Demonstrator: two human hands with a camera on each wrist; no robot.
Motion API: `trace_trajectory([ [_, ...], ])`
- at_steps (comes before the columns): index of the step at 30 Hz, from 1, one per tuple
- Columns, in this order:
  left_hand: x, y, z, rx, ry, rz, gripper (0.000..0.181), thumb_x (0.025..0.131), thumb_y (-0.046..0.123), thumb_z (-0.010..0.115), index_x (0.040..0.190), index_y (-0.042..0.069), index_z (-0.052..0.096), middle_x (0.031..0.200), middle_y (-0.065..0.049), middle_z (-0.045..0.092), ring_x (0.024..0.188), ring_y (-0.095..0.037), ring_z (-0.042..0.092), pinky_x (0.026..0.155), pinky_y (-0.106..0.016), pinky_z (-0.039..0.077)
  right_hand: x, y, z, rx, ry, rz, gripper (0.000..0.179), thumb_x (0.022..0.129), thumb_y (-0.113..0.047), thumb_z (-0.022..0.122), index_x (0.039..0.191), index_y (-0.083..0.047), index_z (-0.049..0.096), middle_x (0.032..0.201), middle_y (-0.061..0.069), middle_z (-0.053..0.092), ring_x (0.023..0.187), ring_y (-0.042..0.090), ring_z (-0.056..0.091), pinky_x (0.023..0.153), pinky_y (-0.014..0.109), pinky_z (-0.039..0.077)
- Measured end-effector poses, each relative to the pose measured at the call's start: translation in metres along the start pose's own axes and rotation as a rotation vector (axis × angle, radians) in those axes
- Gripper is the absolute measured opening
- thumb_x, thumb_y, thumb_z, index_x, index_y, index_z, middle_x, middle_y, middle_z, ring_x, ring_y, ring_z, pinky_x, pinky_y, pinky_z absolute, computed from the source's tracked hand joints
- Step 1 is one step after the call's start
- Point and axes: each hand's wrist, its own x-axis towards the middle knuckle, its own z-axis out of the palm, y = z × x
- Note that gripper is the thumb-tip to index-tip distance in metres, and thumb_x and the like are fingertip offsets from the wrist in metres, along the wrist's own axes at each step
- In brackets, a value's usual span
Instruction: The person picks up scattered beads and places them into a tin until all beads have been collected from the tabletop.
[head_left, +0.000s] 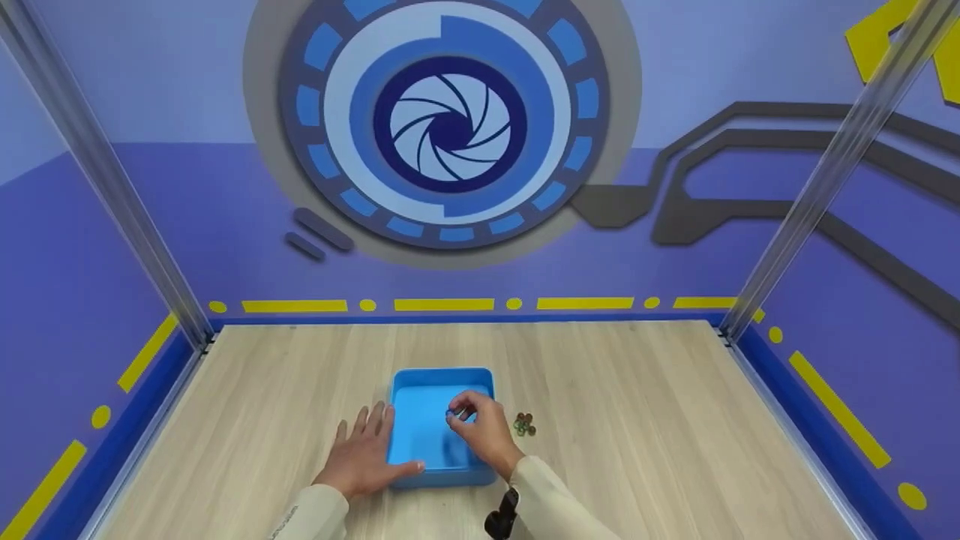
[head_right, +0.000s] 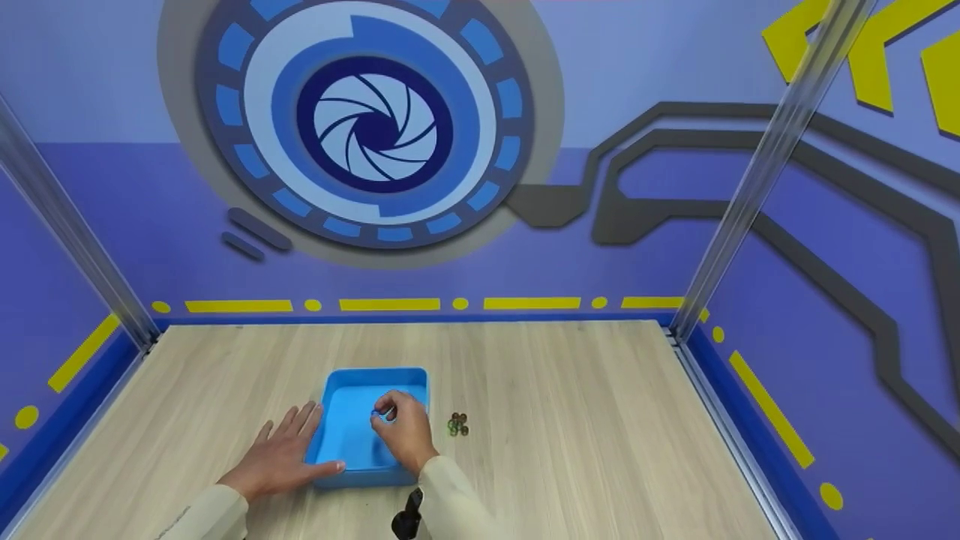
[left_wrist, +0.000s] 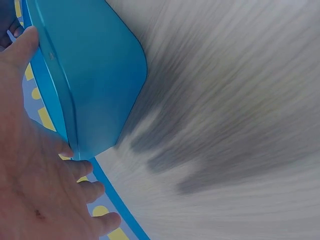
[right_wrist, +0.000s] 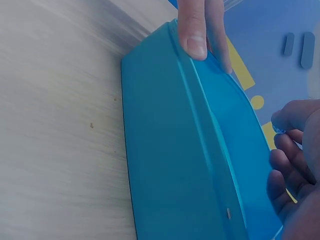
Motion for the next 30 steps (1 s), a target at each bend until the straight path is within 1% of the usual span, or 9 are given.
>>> trace_trajectory([
  [7, 0.002, 0.001, 0.000, 0.004, -0.011, -0.007, 0.117, 0.070, 0.083, 0.055, 0.153, 0.006, 0.024, 0.160, -0.017, 0.024, 0.147, -0.042, 0.020, 0.113, -0.068, 0.013, 0.002, 0.001, 0.003, -0.019, -0.011, -0.006, 0.008, 0.089, -0.013, 0.069, 0.095, -0.013, 0.066, 0.090, -0.002, 0.066, 0.081, 0.009, 0.057, 0.071, 0.021, 0.048],
  [11, 0.001, 0.001, -0.001, -0.003, -0.010, -0.008, 0.117, 0.070, 0.082, 0.056, 0.153, 0.005, 0.024, 0.159, -0.018, 0.024, 0.146, -0.043, 0.021, 0.113, -0.069, 0.013, 0.002, 0.000, 0.006, -0.020, -0.018, 0.019, 0.008, 0.089, -0.014, 0.069, 0.095, -0.015, 0.066, 0.090, -0.004, 0.065, 0.081, 0.008, 0.056, 0.072, 0.020, 0.048],
  [15, 0.001, 0.001, -0.001, -0.006, -0.008, -0.009, 0.117, 0.070, 0.082, 0.056, 0.153, 0.006, 0.025, 0.159, -0.018, 0.024, 0.146, -0.043, 0.021, 0.113, -0.069, 0.012, 0.003, -0.002, 0.009, -0.016, -0.032, 0.010, 0.008, 0.089, -0.014, 0.069, 0.095, -0.015, 0.066, 0.090, -0.005, 0.064, 0.082, 0.008, 0.056, 0.072, 0.020, 0.048],
  [18, 0.002, 0.001, 0.000, -0.001, 0.002, -0.005, 0.116, 0.071, 0.081, 0.056, 0.152, 0.005, 0.026, 0.159, -0.018, 0.025, 0.146, -0.043, 0.021, 0.113, -0.069, 0.012, 0.004, -0.002, 0.011, -0.023, -0.032, -0.014, 0.008, 0.088, -0.013, 0.070, 0.095, -0.014, 0.066, 0.090, -0.003, 0.065, 0.082, 0.010, 0.057, 0.073, 0.021, 0.048],
  [21, 0.003, 0.000, 0.002, 0.003, 0.007, -0.002, 0.115, 0.071, 0.081, 0.057, 0.151, 0.004, 0.027, 0.158, -0.019, 0.026, 0.146, -0.042, 0.022, 0.113, -0.069, 0.013, 0.005, 0.000, 0.013, -0.030, -0.034, -0.013, 0.007, 0.088, -0.013, 0.070, 0.094, -0.014, 0.067, 0.089, -0.002, 0.066, 0.082, 0.011, 0.058, 0.074, 0.021, 0.048],
  [28, 0.004, -0.001, 0.002, 0.000, -0.004, -0.003, 0.116, 0.071, 0.081, 0.057, 0.152, 0.004, 0.027, 0.158, -0.019, 0.026, 0.146, -0.042, 0.022, 0.113, -0.069, 0.012, 0.005, 0.003, 0.014, -0.032, -0.047, 0.034, 0.007, 0.088, -0.013, 0.070, 0.093, -0.015, 0.066, 0.089, -0.004, 0.065, 0.082, 0.010, 0.056, 0.074, 0.022, 0.048],
  [30, 0.004, -0.001, 0.002, -0.002, -0.010, -0.006, 0.117, 0.070, 0.082, 0.056, 0.152, 0.005, 0.026, 0.159, -0.018, 0.026, 0.146, -0.042, 0.022, 0.113, -0.068, 0.012, 0.005, 0.004, 0.014, -0.033, -0.050, 0.036, 0.007, 0.088, -0.012, 0.069, 0.093, -0.015, 0.066, 0.089, -0.003, 0.065, 0.082, 0.010, 0.056, 0.074, 0.022, 0.048],
])
